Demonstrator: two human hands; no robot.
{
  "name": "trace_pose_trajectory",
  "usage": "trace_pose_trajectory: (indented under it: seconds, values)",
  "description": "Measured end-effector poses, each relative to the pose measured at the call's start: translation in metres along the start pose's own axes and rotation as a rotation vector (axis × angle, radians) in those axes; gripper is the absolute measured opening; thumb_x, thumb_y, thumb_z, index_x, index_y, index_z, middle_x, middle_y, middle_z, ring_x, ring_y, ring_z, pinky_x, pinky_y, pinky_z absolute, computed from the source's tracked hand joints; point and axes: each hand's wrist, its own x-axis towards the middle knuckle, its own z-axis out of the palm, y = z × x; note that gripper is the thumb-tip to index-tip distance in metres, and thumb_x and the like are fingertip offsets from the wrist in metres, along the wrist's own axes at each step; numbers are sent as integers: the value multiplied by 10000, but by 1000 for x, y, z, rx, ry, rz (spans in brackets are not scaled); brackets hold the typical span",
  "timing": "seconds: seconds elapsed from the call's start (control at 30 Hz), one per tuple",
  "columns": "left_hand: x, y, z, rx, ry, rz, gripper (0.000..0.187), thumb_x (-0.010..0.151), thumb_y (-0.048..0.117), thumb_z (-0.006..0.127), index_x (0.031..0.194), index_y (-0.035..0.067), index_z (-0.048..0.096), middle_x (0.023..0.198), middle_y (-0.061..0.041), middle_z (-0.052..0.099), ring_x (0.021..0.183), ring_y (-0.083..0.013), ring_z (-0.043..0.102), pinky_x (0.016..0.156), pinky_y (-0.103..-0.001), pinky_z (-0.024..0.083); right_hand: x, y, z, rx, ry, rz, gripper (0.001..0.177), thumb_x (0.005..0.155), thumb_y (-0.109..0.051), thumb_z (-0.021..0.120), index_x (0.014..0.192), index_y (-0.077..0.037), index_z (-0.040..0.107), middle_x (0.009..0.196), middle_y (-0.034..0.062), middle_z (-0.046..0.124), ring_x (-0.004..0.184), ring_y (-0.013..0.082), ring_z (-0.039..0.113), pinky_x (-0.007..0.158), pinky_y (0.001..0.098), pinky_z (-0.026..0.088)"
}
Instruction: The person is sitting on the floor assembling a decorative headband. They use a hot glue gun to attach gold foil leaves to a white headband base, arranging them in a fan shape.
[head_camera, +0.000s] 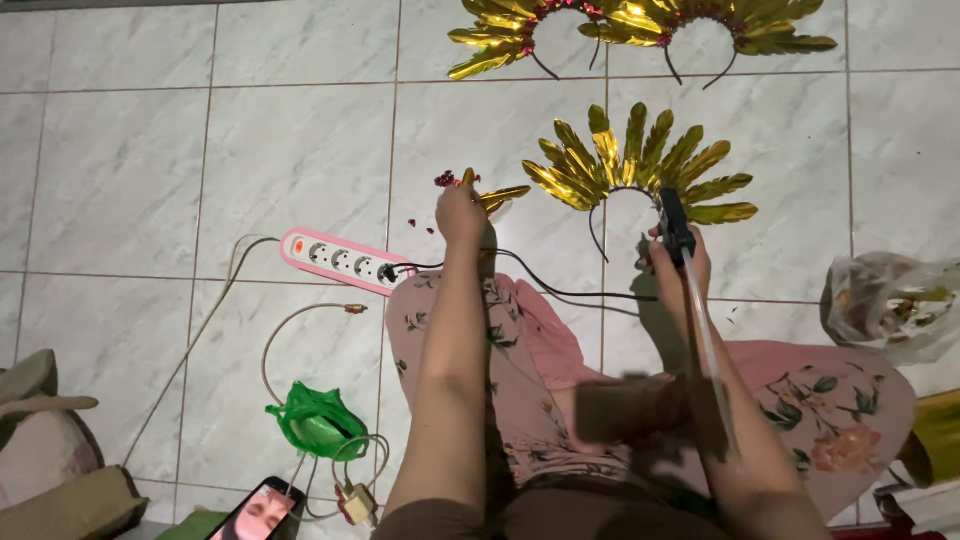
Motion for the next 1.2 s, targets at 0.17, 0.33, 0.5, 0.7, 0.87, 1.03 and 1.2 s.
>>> trace_pose_trajectory:
  seconds: [0.17,0.33,0.5,0.7,0.87,1.03,1.2]
  values:
    - [-15,-17,19,88,-227,-2,172,677,87,730,846,67,759,968,-182,723,916,-360,698,770,-469,570,-3,15,-3,122,-28,14,219,1013,-69,603,1216,-19,539,965,35,648,727,101,627,641,248,498]
    - [-27,-15,46,282,-104,120,145,898,73,619,937,40,755,1026,-185,713,934,-354,713,772,-467,584,-9,20,-7,22,-72,152,169,1023,-97,565,1159,1,586,771,75,624,656,133,589,613,268,478]
    - [-45,-3,50,303,-92,134,150,863,67,600,871,32,746,1004,-179,692,901,-353,702,753,-462,585,-15,0,-12,112,-162,174,233,1025,-135,471,1164,16,582,782,78,630,691,134,581,649,260,478]
    - [-68,39,31,121,12,274,147,824,118,638,888,-13,651,951,-230,663,856,-383,666,716,-474,567,-15,-16,-14,144,-149,170,255,1002,-132,466,1150,30,594,771,96,641,682,147,601,632,270,487]
    - [-83,85,11,-886,-425,-312,205,988,203,530,910,14,514,929,-275,724,703,-253,667,627,-361,535,-14,-22,-19,244,-203,192,261,988,-143,489,1158,22,597,764,95,642,670,148,601,624,270,491]
    - [-93,92,29,-1705,-637,-510,116,989,101,550,935,6,586,986,-212,704,654,-150,579,551,-281,482,-14,-40,-14,185,-240,229,265,986,-151,509,1132,36,628,763,87,635,685,147,597,643,278,493]
    - [-97,96,36,-1463,-682,-424,234,992,45,604,1169,-27,741,922,-86,623,625,-126,465,518,-254,365,-18,-64,-2,133,-311,260,238,975,-130,518,1112,27,632,752,77,637,675,148,605,637,288,503]
